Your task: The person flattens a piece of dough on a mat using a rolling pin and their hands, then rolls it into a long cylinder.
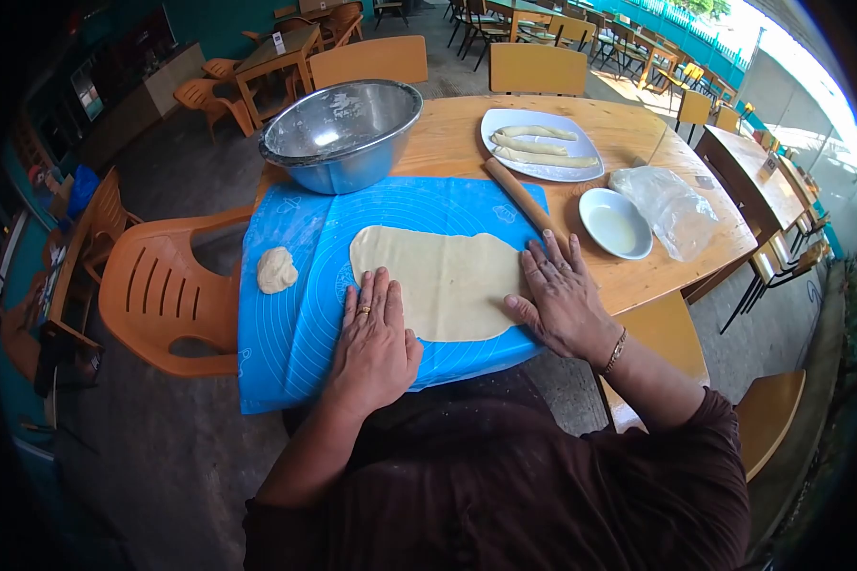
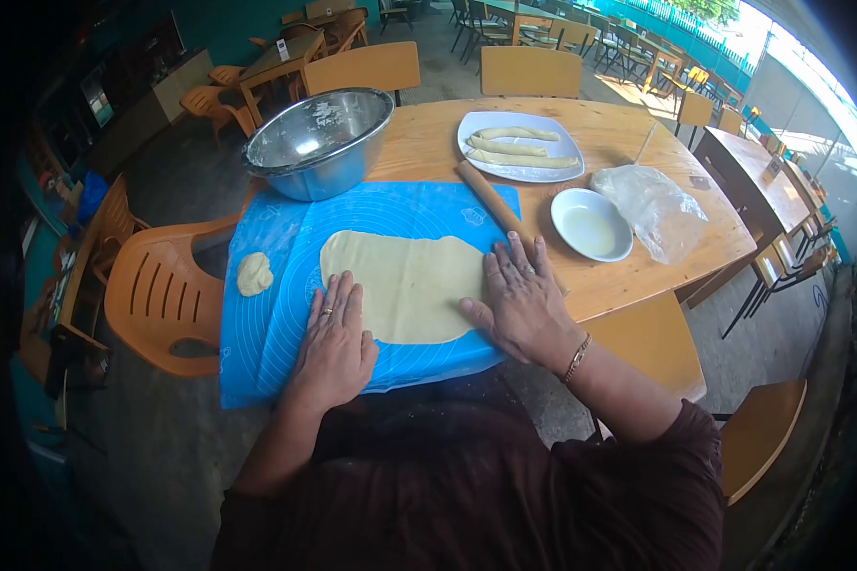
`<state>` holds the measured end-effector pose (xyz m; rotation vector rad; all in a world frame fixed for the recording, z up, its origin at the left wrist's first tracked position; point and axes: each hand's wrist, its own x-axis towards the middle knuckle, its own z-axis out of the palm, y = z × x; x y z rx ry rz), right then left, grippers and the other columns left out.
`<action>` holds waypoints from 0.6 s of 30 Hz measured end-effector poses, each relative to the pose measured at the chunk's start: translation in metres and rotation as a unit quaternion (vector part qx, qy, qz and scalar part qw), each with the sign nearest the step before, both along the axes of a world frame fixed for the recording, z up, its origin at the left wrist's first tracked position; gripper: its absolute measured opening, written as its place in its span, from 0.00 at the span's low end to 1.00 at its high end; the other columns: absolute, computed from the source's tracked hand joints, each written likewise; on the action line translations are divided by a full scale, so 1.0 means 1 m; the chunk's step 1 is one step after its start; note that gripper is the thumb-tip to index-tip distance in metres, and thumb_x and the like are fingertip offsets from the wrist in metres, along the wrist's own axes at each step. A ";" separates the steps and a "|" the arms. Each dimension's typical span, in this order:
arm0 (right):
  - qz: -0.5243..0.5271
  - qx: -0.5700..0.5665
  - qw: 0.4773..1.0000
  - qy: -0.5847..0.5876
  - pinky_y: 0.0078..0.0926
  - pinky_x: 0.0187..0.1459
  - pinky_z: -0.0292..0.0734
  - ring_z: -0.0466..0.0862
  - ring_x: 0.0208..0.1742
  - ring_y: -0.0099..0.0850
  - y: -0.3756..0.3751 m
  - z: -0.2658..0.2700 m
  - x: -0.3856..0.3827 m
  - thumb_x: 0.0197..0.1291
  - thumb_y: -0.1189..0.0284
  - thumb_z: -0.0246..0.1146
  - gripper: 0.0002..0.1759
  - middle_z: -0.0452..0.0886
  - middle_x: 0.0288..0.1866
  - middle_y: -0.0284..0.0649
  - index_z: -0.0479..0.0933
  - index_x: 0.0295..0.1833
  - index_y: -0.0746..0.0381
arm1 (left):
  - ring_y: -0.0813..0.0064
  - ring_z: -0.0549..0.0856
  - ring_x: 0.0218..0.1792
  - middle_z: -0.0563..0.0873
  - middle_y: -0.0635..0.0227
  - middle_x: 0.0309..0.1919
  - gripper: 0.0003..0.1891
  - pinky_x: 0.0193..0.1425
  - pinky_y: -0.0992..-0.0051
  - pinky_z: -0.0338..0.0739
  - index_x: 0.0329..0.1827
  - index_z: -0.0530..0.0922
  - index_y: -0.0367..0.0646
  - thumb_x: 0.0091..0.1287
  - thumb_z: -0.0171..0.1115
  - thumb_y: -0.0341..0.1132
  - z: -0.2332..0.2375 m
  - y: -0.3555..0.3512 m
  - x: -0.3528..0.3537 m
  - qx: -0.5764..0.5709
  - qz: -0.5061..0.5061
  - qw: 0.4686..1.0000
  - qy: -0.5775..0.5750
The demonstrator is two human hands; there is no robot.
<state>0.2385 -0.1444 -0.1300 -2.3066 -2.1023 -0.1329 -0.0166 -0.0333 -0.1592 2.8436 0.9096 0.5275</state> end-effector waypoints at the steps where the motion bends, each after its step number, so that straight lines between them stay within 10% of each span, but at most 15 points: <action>1: -0.002 -0.002 1.000 0.000 0.53 0.82 0.36 0.53 0.83 0.52 -0.003 -0.003 -0.004 0.75 0.42 0.43 0.47 0.58 0.79 0.61 0.56 0.76 0.77 | 0.39 0.58 0.78 0.61 0.31 0.74 0.33 0.82 0.48 0.46 0.71 0.61 0.18 0.68 0.51 0.36 0.001 -0.001 0.001 -0.002 0.006 1.000 0.005; 9: 0.271 0.077 0.950 0.136 0.48 0.80 0.49 0.55 0.83 0.49 0.000 -0.021 -0.058 0.75 0.48 0.49 0.42 0.58 0.80 0.58 0.57 0.77 0.73 | 0.41 0.58 0.79 0.60 0.34 0.75 0.33 0.83 0.49 0.45 0.72 0.61 0.20 0.68 0.51 0.37 0.000 0.001 -0.002 -0.003 0.001 1.000 0.011; 13: 0.087 0.098 0.986 0.100 0.48 0.70 0.67 0.77 0.66 0.50 -0.018 -0.004 0.003 0.73 0.58 0.57 0.24 0.78 0.64 0.55 0.78 0.58 0.70 | 0.42 0.57 0.79 0.60 0.35 0.76 0.33 0.83 0.49 0.45 0.72 0.61 0.21 0.69 0.51 0.37 0.000 0.000 -0.003 -0.005 -0.001 1.000 0.014; 15: -0.076 0.136 0.952 0.263 0.48 0.56 0.77 0.83 0.51 0.52 -0.027 0.031 0.029 0.70 0.62 0.60 0.17 0.84 0.49 0.53 0.82 0.46 0.68 | 0.42 0.57 0.79 0.60 0.35 0.76 0.33 0.83 0.49 0.44 0.73 0.61 0.21 0.69 0.51 0.37 0.000 -0.001 -0.003 -0.008 0.005 1.000 0.016; 18: -0.069 0.282 0.948 0.133 0.51 0.47 0.76 0.83 0.45 0.55 -0.021 0.036 0.074 0.74 0.57 0.55 0.23 0.84 0.44 0.54 0.83 0.45 0.68 | 0.43 0.56 0.80 0.60 0.36 0.76 0.33 0.83 0.49 0.43 0.73 0.61 0.21 0.69 0.51 0.37 0.000 -0.002 -0.001 -0.001 0.012 1.000 0.022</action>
